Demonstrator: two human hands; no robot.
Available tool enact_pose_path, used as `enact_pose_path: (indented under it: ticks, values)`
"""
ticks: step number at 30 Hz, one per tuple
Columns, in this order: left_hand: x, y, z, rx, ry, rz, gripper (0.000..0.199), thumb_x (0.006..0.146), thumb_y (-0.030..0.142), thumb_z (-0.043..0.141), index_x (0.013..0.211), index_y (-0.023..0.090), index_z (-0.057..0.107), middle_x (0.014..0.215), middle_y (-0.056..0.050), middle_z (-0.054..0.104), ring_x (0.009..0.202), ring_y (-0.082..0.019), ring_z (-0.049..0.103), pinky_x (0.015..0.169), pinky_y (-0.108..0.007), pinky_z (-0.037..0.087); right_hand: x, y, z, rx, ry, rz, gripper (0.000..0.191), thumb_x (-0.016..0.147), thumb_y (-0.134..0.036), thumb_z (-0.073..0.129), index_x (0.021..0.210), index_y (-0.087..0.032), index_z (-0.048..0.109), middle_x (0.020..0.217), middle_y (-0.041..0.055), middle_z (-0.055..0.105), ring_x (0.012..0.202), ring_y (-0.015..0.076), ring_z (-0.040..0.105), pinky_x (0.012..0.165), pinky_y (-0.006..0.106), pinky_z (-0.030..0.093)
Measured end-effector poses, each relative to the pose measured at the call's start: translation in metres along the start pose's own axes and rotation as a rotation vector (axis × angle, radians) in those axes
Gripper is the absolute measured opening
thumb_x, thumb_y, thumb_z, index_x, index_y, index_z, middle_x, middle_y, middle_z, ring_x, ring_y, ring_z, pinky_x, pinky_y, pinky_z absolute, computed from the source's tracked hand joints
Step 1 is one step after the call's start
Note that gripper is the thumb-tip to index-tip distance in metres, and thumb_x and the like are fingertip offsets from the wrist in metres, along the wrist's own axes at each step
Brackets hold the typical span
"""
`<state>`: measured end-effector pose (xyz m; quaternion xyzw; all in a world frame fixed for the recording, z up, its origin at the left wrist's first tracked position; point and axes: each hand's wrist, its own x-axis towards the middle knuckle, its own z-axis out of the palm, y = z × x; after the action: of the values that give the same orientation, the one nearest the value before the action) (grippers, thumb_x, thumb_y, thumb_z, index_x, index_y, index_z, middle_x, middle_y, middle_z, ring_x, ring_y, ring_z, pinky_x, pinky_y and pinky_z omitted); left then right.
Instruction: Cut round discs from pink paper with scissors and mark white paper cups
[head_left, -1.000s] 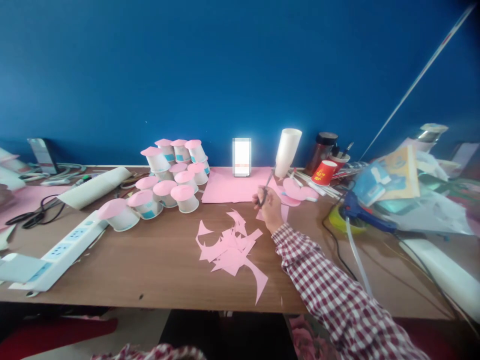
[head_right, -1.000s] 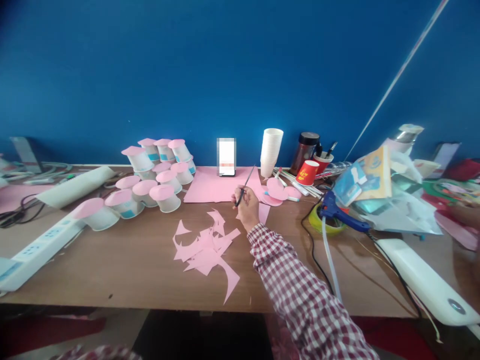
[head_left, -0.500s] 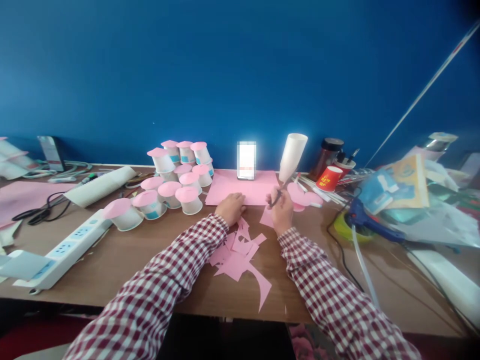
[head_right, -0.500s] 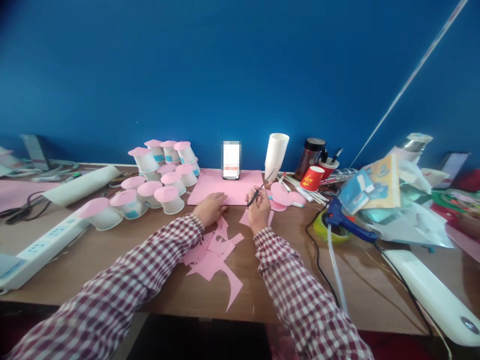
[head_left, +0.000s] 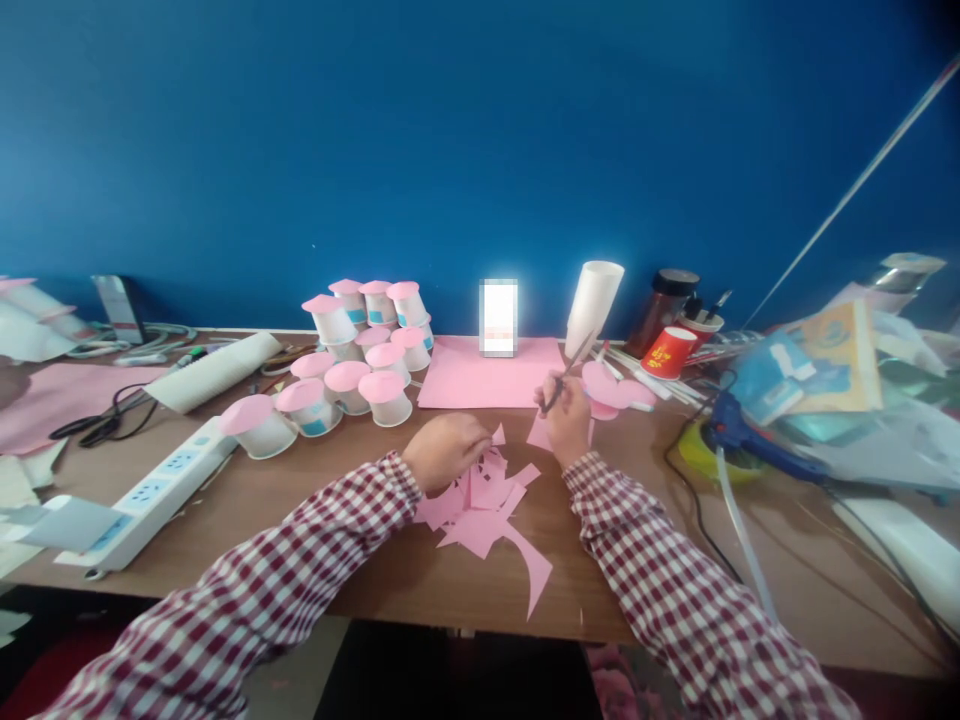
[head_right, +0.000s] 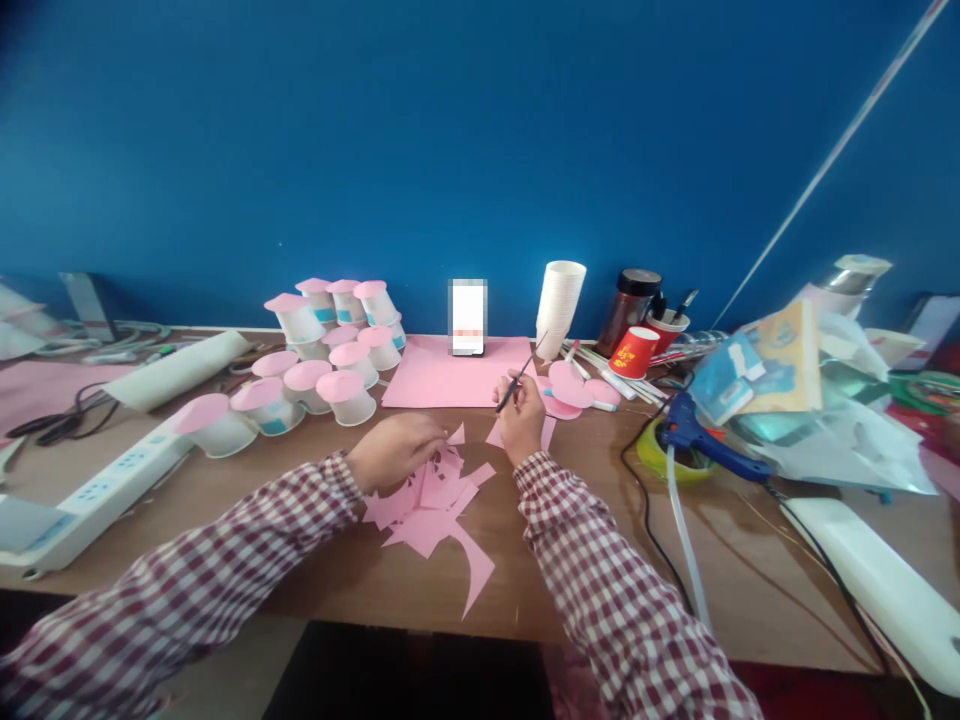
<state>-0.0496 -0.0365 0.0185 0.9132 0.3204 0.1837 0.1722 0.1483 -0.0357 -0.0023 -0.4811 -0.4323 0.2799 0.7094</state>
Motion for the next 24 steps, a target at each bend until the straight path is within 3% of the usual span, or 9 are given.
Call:
enact_pose_path:
  ticks: [3, 6, 11, 15, 19, 21, 24]
  values:
    - [0.008, -0.007, 0.000, 0.123, -0.003, -0.041, 0.038, 0.089, 0.033, 0.037, 0.117, 0.018, 0.057, 0.115, -0.009, 0.059, 0.106, -0.021, 0.052, 0.092, -0.036, 0.039, 0.000, 0.000, 0.000, -0.010, -0.006, 0.015, 0.032, 0.080, -0.044, 0.057, 0.096, -0.017, 0.053, 0.070, 0.0006, 0.061, 0.061, 0.0113, 0.059, 0.043, 0.018, 0.044]
    - [0.005, -0.011, 0.005, 0.188, -0.039, -0.067, 0.039, 0.088, 0.034, 0.038, 0.120, 0.019, 0.056, 0.126, -0.010, 0.052, 0.114, -0.023, 0.047, 0.097, -0.038, 0.036, 0.000, 0.000, 0.000, -0.045, 0.006, 0.026, 0.033, 0.079, -0.045, 0.057, 0.095, -0.016, 0.054, 0.070, 0.0010, 0.061, 0.060, 0.0115, 0.059, 0.041, 0.018, 0.043]
    - [-0.032, -0.006, -0.005, 0.202, -0.071, 0.011, 0.033, 0.090, 0.033, 0.036, 0.100, 0.022, 0.066, 0.110, -0.006, 0.062, 0.102, -0.020, 0.054, 0.089, -0.033, 0.041, 0.000, 0.002, 0.000, -0.034, 0.020, 0.021, 0.032, 0.079, -0.045, 0.058, 0.095, -0.016, 0.054, 0.070, 0.0007, 0.061, 0.060, 0.0111, 0.060, 0.040, 0.017, 0.042]
    - [-0.038, -0.013, -0.016, 0.216, -0.009, -0.069, 0.032, 0.088, 0.032, 0.038, 0.088, 0.019, 0.067, 0.092, -0.007, 0.065, 0.089, -0.019, 0.057, 0.082, -0.032, 0.044, 0.000, 0.003, 0.000, -0.038, 0.003, 0.017, 0.033, 0.079, -0.046, 0.057, 0.096, -0.017, 0.054, 0.071, 0.0000, 0.061, 0.060, 0.0102, 0.060, 0.042, 0.016, 0.043]
    - [-0.019, -0.026, -0.009, 0.182, 0.069, -0.128, 0.034, 0.087, 0.031, 0.041, 0.111, 0.017, 0.060, 0.110, -0.009, 0.062, 0.103, -0.021, 0.054, 0.091, -0.036, 0.041, -0.001, 0.003, 0.000, -0.055, 0.000, 0.025, 0.035, 0.078, -0.048, 0.058, 0.095, -0.017, 0.054, 0.070, -0.0001, 0.061, 0.059, 0.0100, 0.060, 0.042, 0.016, 0.044]
    - [-0.015, -0.025, -0.003, 0.140, 0.027, -0.066, 0.037, 0.087, 0.031, 0.041, 0.119, 0.017, 0.056, 0.120, -0.009, 0.058, 0.112, -0.022, 0.050, 0.095, -0.037, 0.038, -0.001, 0.004, 0.000, -0.056, -0.002, 0.030, 0.036, 0.078, -0.048, 0.058, 0.096, -0.018, 0.054, 0.069, -0.0006, 0.061, 0.059, 0.0096, 0.059, 0.042, 0.015, 0.043]
    - [-0.025, -0.016, 0.001, 0.091, -0.045, 0.052, 0.035, 0.088, 0.033, 0.040, 0.114, 0.019, 0.060, 0.124, -0.010, 0.056, 0.117, -0.022, 0.047, 0.099, -0.039, 0.035, 0.000, 0.004, 0.000, -0.049, 0.004, 0.020, 0.036, 0.079, -0.050, 0.057, 0.096, -0.018, 0.054, 0.068, -0.0014, 0.060, 0.058, 0.0089, 0.059, 0.040, 0.015, 0.042]
